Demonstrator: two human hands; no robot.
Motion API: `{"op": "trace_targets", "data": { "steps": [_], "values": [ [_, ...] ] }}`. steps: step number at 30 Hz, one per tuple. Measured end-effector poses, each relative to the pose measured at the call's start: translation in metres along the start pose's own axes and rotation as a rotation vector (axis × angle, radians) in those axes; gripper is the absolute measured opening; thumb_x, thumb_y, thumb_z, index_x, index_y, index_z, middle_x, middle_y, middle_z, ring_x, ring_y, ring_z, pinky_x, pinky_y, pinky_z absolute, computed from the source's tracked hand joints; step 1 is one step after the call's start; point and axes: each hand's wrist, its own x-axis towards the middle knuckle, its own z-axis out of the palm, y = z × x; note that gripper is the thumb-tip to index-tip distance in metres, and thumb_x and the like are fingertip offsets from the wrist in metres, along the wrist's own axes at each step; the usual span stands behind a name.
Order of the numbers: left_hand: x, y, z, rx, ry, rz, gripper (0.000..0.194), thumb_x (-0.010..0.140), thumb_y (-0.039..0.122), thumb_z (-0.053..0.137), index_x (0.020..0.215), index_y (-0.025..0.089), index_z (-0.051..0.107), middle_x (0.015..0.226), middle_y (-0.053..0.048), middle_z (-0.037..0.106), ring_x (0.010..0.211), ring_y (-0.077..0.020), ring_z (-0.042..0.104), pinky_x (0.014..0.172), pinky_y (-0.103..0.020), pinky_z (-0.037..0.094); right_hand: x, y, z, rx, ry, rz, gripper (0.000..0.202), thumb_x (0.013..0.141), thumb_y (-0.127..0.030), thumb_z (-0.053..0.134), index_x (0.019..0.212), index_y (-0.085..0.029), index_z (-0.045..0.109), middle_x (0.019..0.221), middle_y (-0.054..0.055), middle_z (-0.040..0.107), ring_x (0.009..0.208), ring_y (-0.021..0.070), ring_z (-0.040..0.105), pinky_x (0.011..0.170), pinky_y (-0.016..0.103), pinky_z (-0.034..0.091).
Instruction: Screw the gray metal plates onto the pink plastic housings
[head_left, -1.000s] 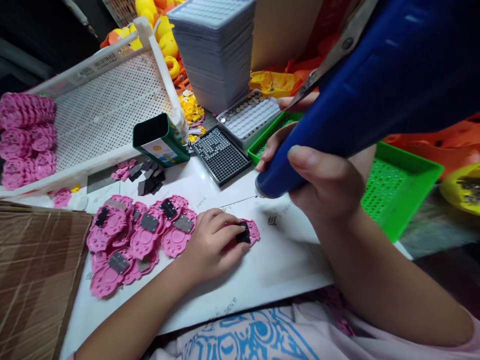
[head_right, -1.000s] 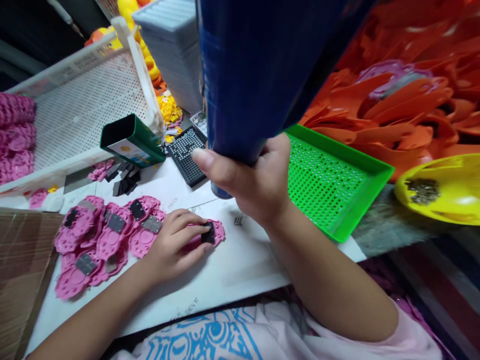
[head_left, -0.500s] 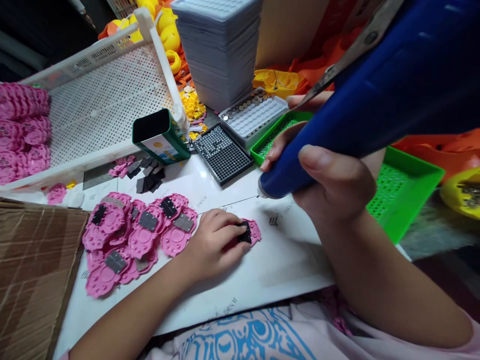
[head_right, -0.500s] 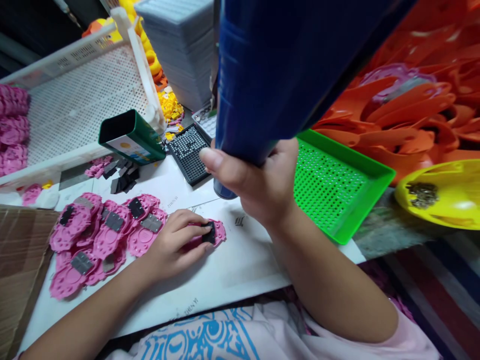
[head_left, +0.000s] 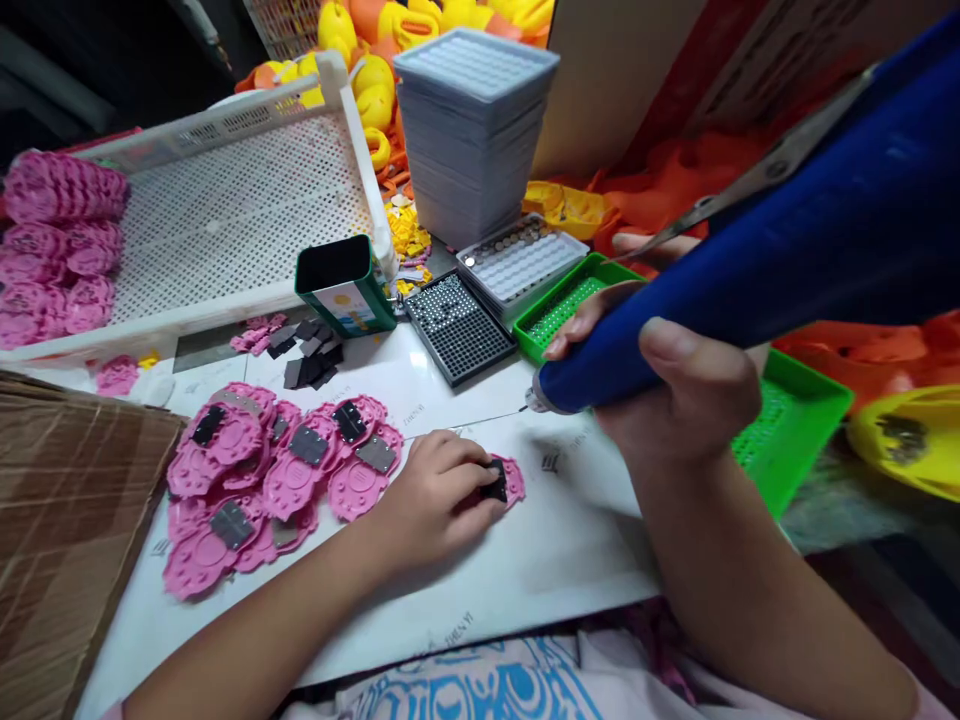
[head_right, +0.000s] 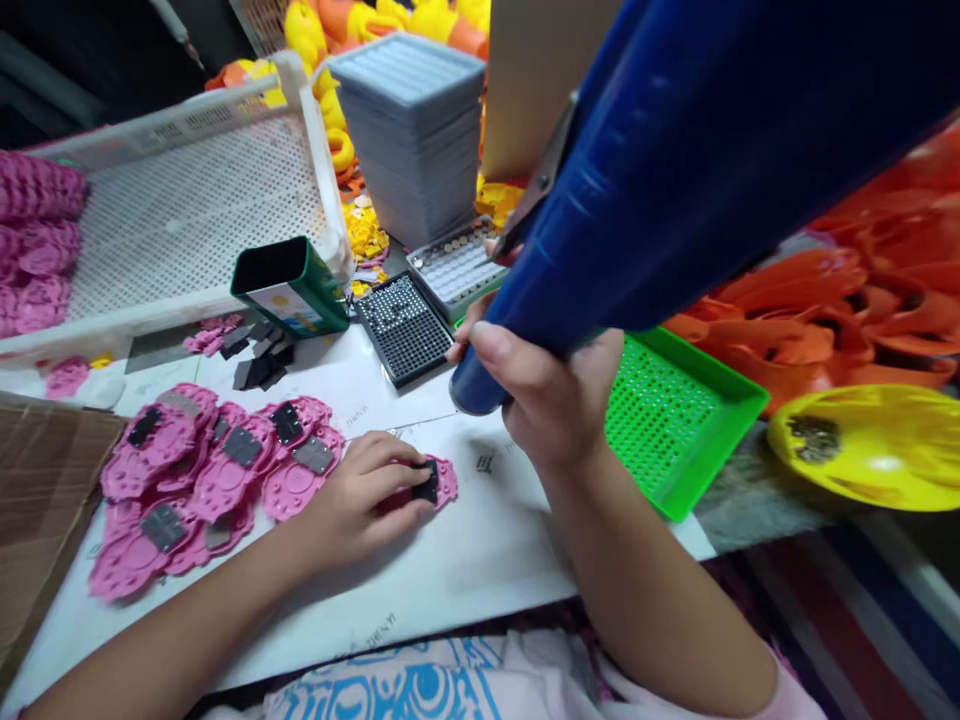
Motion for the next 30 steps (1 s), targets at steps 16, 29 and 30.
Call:
{"op": "trace_targets", "data": {
  "steps": [16,29,30],
  "values": [
    [-0.005,0.000,0.001,-0.048,-0.037,-0.056,0.010,0.091,0.022,0.062,0.097,0.017,0.067,0.102,-0.007,0.066,0.098,-0.0237,0.055,0.087,-0.042,0.042,0.089,0.064,0.044,-0.097,-0.081,-0.055,0.036,0.063,-0.046,0.075,0.077,-0.031,0.045,0.053,-0.010,0.056,0.044,0.0135,0.052,0.050,0.035,0.048],
    [-0.005,0.000,0.002,-0.063,-0.033,-0.064,0.007,0.090,0.021,0.063,0.094,0.016,0.067,0.100,-0.005,0.068,0.096,-0.0246,0.054,0.085,-0.041,0.042,0.099,0.085,0.048,-0.154,-0.024,-0.110,0.020,0.066,-0.035,0.065,0.072,-0.029,0.047,0.049,-0.009,0.054,0.040,0.0133,0.049,0.047,0.035,0.047],
    [-0.005,0.000,0.001,-0.063,-0.033,-0.065,0.007,0.090,0.021,0.063,0.093,0.016,0.066,0.100,-0.006,0.068,0.096,-0.0245,0.054,0.085,-0.041,0.042,0.099,0.085,0.049,-0.147,-0.020,-0.112,0.018,0.065,-0.033,0.064,0.072,-0.028,0.048,0.048,-0.009,0.054,0.039,0.0134,0.049,0.045,0.034,0.046]
  ]
}}
